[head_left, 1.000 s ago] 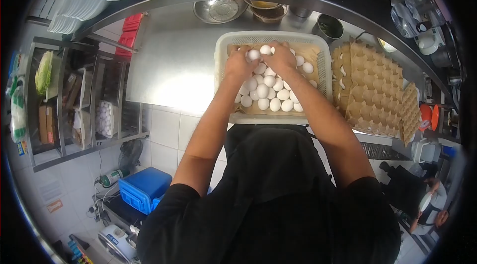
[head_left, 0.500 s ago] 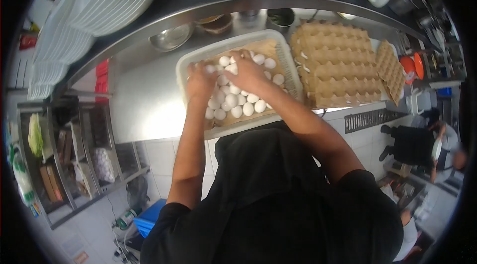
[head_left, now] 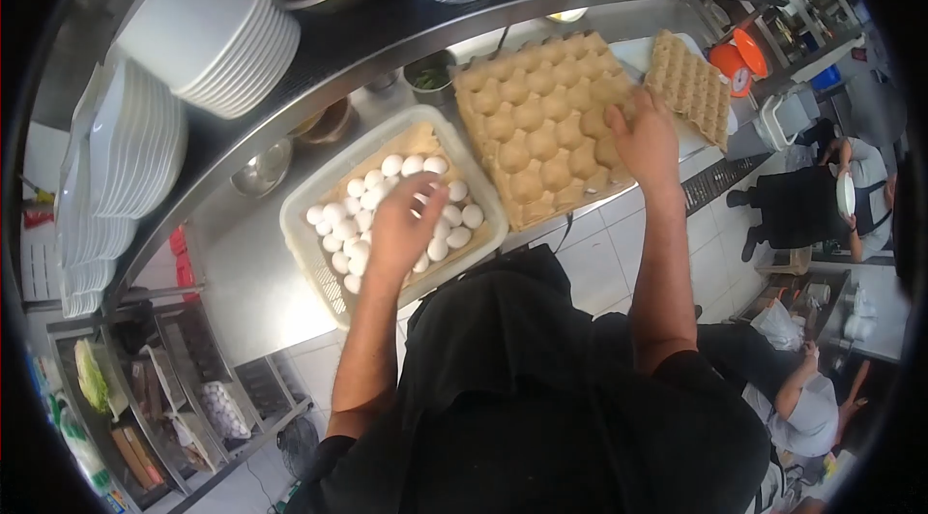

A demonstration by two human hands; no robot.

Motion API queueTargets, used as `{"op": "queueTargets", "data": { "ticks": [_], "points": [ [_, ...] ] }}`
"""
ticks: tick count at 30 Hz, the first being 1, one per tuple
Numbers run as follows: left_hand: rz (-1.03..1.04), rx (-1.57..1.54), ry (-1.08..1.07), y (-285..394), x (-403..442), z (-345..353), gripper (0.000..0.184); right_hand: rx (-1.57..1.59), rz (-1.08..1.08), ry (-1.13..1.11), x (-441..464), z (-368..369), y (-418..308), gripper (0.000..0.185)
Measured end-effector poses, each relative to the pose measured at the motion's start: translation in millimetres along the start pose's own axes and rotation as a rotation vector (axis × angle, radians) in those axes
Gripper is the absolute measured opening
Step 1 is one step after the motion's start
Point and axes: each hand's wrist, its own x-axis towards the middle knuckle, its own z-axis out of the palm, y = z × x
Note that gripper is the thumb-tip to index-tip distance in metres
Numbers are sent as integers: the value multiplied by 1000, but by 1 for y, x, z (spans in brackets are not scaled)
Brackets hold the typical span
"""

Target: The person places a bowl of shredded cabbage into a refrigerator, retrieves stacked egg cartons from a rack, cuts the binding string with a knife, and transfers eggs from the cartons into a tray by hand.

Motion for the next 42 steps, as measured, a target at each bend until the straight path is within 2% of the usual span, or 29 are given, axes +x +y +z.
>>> {"op": "queueTargets", "data": {
  "ticks": [3,6,7,9,11,12,13,16,18,19,20,21,22,24,25,27,30,32,33,34,36,38,40,42],
  "points": [
    [11,-15,-190,28,7,37,37,-21,326,-239,-13,6,52,52],
    [3,-28,-254,39,7,58,40,311,404,-203,-24,7,63,56],
    [0,-32,-251,39,7,60,41,306,376,-134,-24,6,62,55],
    [-119,-238,-266,40,7,58,40,298,317,-3,-26,4,62,54],
    [-230,-390,-301,52,7,51,39,554,398,27,-24,12,80,52],
    [-207,-414,-301,62,7,49,39,680,436,42,-21,8,81,51],
    [-182,-441,-299,72,6,48,39,824,491,66,-18,-2,83,40],
    [-83,-492,-362,93,9,52,44,954,623,36,-13,-20,121,30],
    [26,-486,-402,111,9,64,47,900,719,76,-11,-28,151,24],
    [60,-466,-432,115,10,69,49,1052,710,149,-14,-12,186,24],
    [90,-420,-428,117,10,72,48,1048,732,209,-15,-7,212,23],
    [116,-374,-421,118,9,75,47,1145,841,229,-18,-7,237,22],
    [138,-328,-412,117,7,77,47,1198,860,274,-19,-2,268,21],
    [126,-280,-344,108,4,76,44,1169,868,438,-15,2,308,20],
    [120,-233,-311,100,3,74,43,1117,837,428,-9,-1,325,22],
    [45,-107,-264,88,0,68,40,1067,919,544,3,8,353,32],
    [162,108,-197,74,-3,70,38,999,862,644,15,56,428,34],
    [226,233,-184,71,-5,76,38,888,886,442,5,121,523,45],
    [294,302,-167,67,-8,84,38,691,909,469,3,128,514,53],
    [365,369,-147,62,-8,91,37,220,1036,473,5,107,462,63],
    [389,415,-227,58,-5,99,45,-114,813,521,-3,82,390,70],
    [426,489,-272,58,-6,103,49,343,500,435,-19,89,357,52],
    [427,526,-297,56,-5,105,50,780,532,-26,-33,36,234,37],
    [432,545,-320,55,-2,108,49,863,306,-273,-47,5,160,37]
  ]
}}
